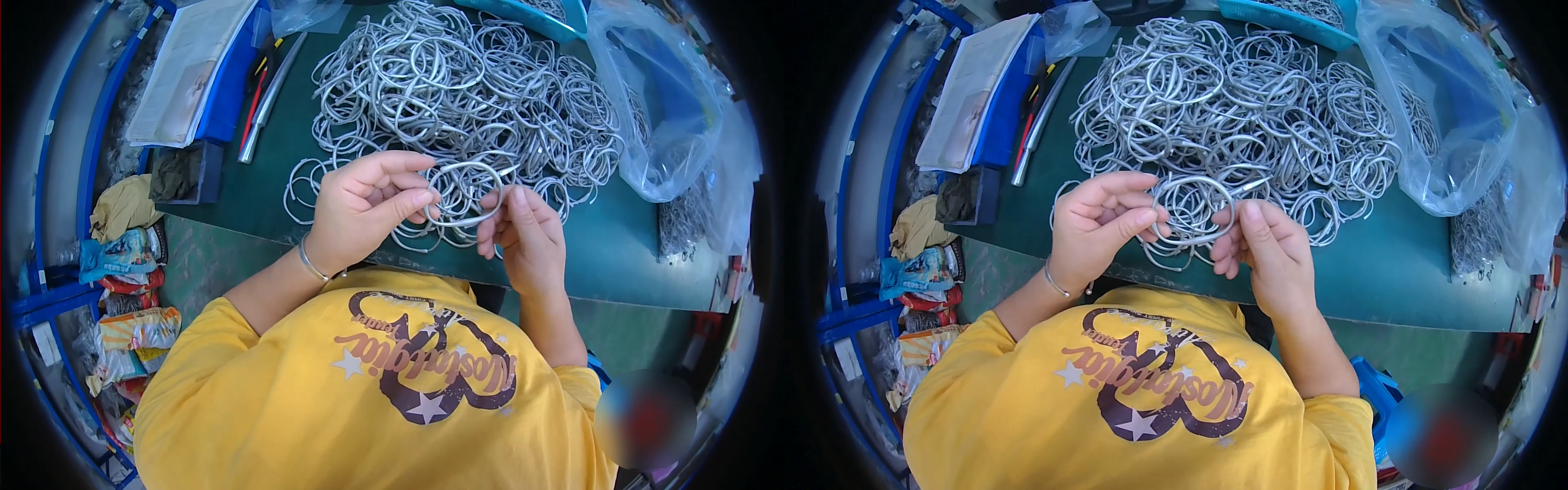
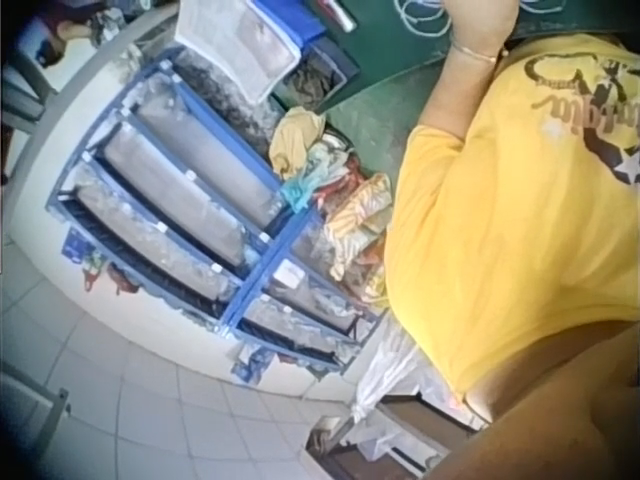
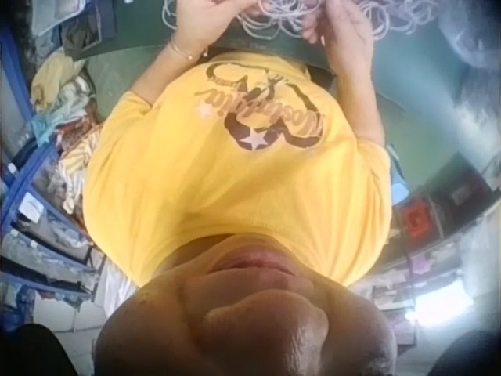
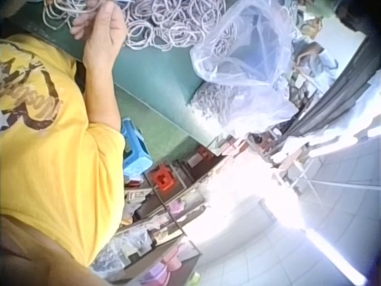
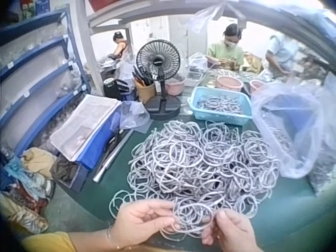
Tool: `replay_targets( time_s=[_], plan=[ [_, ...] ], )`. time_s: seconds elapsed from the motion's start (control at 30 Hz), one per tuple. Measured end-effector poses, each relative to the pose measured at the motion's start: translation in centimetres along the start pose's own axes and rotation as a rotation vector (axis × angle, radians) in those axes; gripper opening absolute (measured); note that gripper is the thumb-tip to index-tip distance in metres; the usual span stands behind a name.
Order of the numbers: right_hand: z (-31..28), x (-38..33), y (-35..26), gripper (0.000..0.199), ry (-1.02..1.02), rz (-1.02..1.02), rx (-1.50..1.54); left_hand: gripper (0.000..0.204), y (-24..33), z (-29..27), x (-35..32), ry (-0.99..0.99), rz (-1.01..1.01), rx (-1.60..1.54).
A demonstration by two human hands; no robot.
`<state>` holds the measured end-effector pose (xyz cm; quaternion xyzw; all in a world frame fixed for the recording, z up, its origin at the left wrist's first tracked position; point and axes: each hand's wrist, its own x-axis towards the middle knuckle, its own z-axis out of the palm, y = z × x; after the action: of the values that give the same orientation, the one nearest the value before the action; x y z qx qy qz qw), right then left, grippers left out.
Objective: The person picks up metal rings from a pile on a table, sorts through them by hand, and groups several rings together.
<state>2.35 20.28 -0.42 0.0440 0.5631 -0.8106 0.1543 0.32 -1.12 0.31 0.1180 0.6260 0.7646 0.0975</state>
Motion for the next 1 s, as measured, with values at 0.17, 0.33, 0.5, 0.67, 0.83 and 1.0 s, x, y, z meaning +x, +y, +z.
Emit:
replay_targets(
  time_s=[0.17, 0.33, 0.5, 0.67, 0.83, 1.0],
  plan=[
    [-0.7, -0.2, 0.2, 0.035, -0.135, 0.012, 0.142, 0.017, 0.0, -0.4, 0.1, 0.003, 0.324, 0.509],
    [-2.2, 0.4, -2.7, 0.013, 0.049, -0.367, -0.171, 0.016, 0.5, -0.8, 0.7, -0.062, 0.547, 0.620],
    [-9.9, 3.3, -10.4, 0.008, 0.698, -1.025, -0.960, 0.014, -0.1, -2.3, 0.4, 0.117, 0.428, 0.550],
    [-10.9, 4.1, -11.2, 0.019, 0.727, -1.154, -1.500, 0.012, -0.5, -2.6, -0.4, 0.032, 0.348, 0.513],
    [-3.0, 3.5, -4.2, 0.026, -0.096, -0.947, -1.427, 0.012, -0.4, -1.8, -0.3, -0.009, 0.281, 0.492],
    [-3.0, 4.3, -5.2, 0.021, 0.108, -1.110, -1.253, 0.012, -0.6, -1.3, 0.0, -0.086, 0.240, 0.558]
  ],
)
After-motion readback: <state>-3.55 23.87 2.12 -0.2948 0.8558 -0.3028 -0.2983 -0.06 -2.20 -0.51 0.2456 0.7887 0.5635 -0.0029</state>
